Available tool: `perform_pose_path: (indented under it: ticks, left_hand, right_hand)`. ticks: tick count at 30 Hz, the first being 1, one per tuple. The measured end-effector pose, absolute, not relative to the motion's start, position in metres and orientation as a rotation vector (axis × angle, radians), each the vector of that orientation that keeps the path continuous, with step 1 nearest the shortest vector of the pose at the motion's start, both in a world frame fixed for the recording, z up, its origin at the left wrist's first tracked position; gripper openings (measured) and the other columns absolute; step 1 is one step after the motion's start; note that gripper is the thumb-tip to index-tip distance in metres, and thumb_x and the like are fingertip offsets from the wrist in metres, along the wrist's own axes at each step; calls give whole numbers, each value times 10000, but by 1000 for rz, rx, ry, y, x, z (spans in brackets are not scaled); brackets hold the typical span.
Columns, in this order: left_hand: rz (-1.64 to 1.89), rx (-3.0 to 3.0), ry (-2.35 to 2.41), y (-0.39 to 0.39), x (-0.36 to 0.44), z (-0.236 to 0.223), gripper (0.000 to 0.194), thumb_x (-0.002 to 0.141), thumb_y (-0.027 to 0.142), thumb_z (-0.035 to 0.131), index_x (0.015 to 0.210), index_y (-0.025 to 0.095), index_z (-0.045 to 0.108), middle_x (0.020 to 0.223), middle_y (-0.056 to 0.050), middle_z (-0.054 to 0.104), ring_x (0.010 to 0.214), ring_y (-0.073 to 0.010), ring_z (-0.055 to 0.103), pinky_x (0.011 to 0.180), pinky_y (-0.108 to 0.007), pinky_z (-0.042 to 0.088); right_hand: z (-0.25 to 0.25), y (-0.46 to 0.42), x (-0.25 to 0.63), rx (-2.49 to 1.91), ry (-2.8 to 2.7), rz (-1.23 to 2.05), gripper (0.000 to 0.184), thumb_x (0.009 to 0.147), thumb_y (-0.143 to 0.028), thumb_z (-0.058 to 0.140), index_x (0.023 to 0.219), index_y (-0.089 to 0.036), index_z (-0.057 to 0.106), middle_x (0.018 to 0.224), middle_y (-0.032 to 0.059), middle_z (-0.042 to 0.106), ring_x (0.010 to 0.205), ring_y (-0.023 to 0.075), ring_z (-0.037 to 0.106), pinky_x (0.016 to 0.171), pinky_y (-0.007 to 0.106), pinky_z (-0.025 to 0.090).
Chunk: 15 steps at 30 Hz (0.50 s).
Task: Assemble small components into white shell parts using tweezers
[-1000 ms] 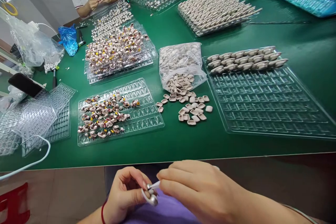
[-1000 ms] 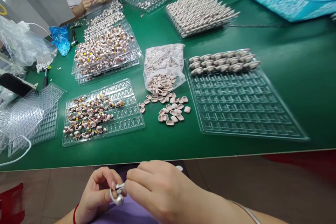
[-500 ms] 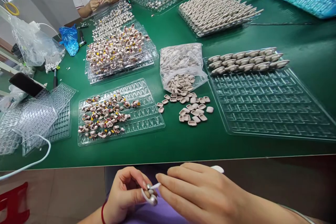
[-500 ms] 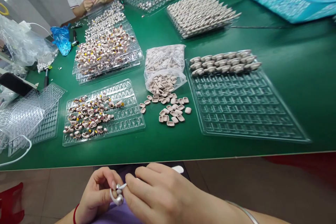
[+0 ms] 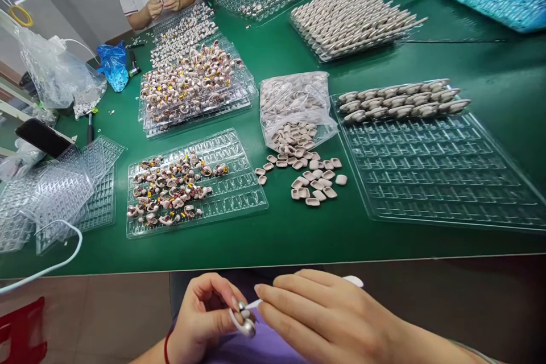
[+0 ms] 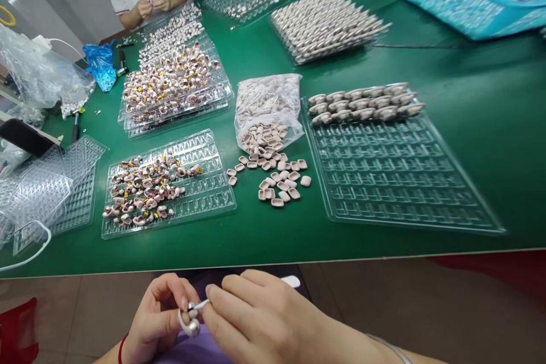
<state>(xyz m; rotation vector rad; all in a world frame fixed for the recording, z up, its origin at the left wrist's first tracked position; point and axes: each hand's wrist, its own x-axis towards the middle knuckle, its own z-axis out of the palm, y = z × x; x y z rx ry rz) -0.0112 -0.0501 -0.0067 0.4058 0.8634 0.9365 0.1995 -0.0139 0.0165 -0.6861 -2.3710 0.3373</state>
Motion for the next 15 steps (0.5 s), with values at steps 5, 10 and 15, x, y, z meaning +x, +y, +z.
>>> perform_pose_path:
  ticks: [5,10,15]
  left_hand:
    - [937,422,889,-51,-12,-9,177,614,100,869,679,140,709,699,-24,748,601,-102,660,580,-183,505]
    - [929,423,898,-52,-12,-8,187,613,112,872,677,139,698,695,-21,742,596,-101,654,575,-185,498]
    - [930,433,921,-52,-12,-9,199,599,128,881,663,137,693,683,-25,736,586,-108,648,569,-192,499]
  right_hand:
    - [8,-19,196,-650,-2231,304,455,998,-68,232,879,-140,665,724,80,732,609,163,646,628,296,504]
    - [-6,-24,194,-630,-2192,290,414,992,-78,249,955,-126,659,793,105,748,678,190,667,654,335,517]
    - [-6,-25,194,-631,-2182,344,426,996,-88,227,962,-122,650,815,113,750,680,199,663,644,343,515]
